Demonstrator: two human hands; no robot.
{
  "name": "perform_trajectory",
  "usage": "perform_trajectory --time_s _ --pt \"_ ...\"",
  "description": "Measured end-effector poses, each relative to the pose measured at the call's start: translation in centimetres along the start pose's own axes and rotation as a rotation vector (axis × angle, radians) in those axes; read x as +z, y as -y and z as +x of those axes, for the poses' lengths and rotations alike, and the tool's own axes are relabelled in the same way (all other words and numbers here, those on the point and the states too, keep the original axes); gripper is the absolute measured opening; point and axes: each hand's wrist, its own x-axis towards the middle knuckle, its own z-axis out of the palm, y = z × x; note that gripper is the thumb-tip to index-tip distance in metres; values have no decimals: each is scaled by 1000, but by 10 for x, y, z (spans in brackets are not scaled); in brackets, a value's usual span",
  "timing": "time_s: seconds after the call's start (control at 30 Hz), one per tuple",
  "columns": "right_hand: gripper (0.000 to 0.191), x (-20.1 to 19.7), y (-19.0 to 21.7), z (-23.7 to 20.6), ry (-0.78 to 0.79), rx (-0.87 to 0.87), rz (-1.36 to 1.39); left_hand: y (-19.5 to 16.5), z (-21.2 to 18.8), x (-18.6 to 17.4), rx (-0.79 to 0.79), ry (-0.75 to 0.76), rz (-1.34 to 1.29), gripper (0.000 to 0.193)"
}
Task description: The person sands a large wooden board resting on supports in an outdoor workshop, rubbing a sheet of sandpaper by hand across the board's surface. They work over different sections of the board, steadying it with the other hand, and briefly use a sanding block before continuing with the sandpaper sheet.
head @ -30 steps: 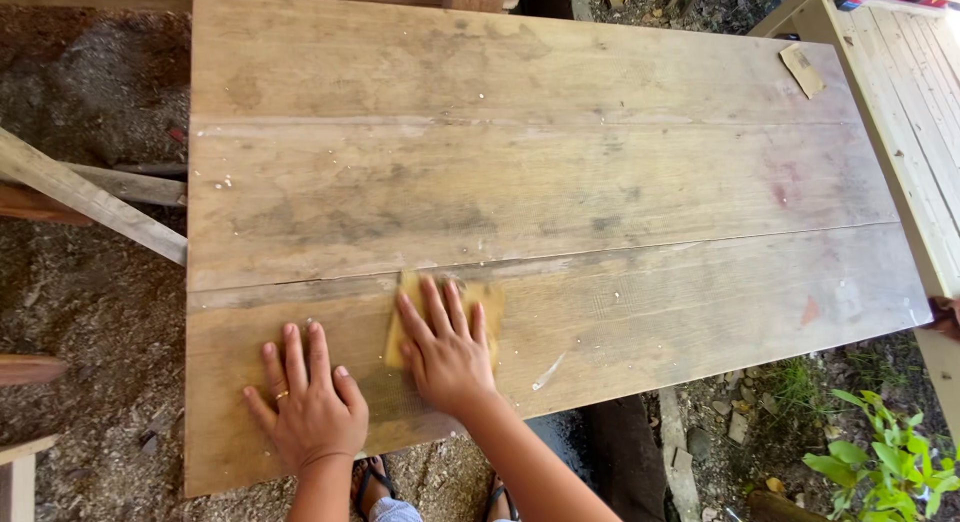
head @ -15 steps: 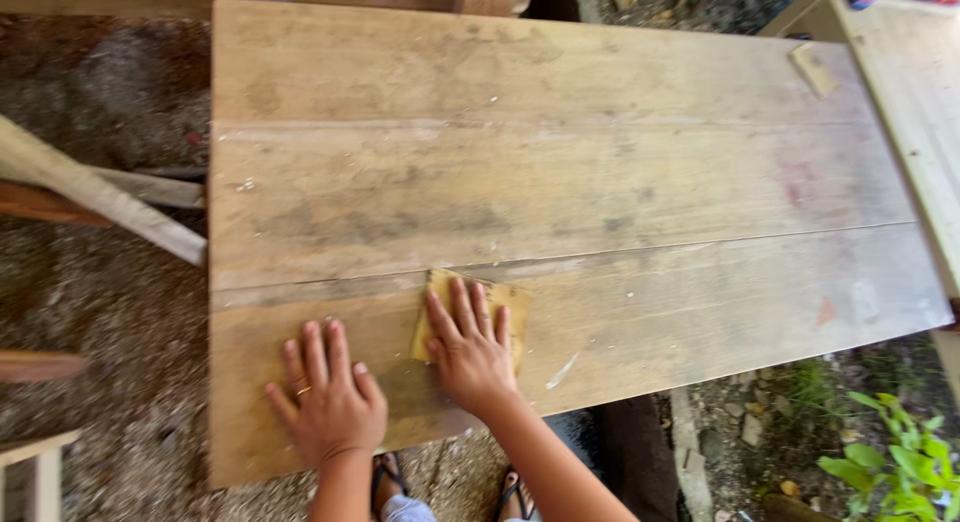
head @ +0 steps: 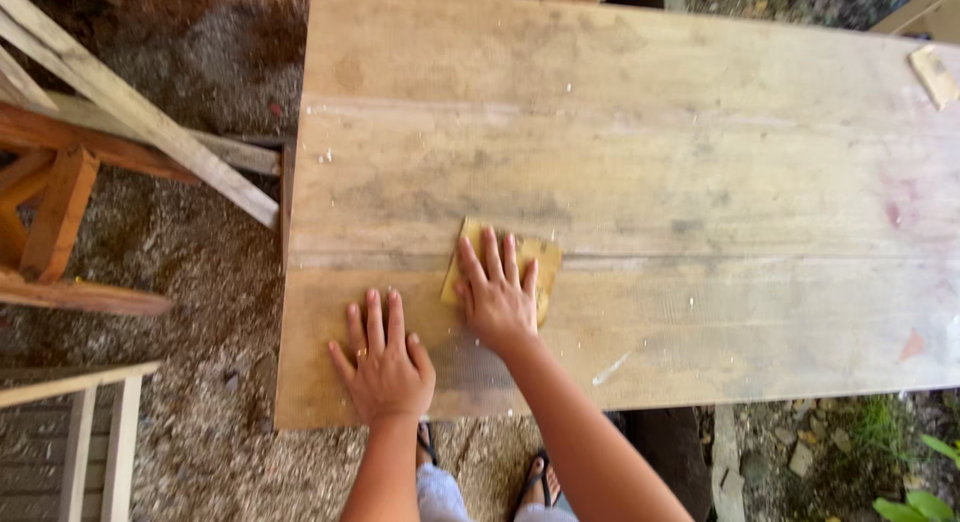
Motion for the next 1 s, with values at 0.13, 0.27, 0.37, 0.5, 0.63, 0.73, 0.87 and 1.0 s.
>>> perform_trajectory --time_s 0.13,0.27,0.37,0.5,0.63,0.73,0.87,1.0 --pt "63 7 -7 -39 -79 -57 -46 -2 1 -2 -1 -16 -15 69" --pt "70 3 -24 -113 -55 -143 -100 -6 10 -7 -22 -5 3 72" --pt "68 -2 -29 -123 18 -176 -130 -5 11 -9 -22 8 -8 70" --pt "67 -6 -22 -61 93 -95 -132 -4 9 -5 -13 -10 5 68" --pt "63 -8 -12 8 -2 -27 -99 -2 8 -1 -2 -10 11 68" --pt "63 -8 -8 4 24 -44 -96 -1 8 -1 3 -14 7 68" --pt "65 -4 -18 -80 116 -141 -143 -1 9 -2 1 2 2 68" --pt "65 -5 -49 -145 -59 -347 -211 -2 10 -4 -7 9 18 68"
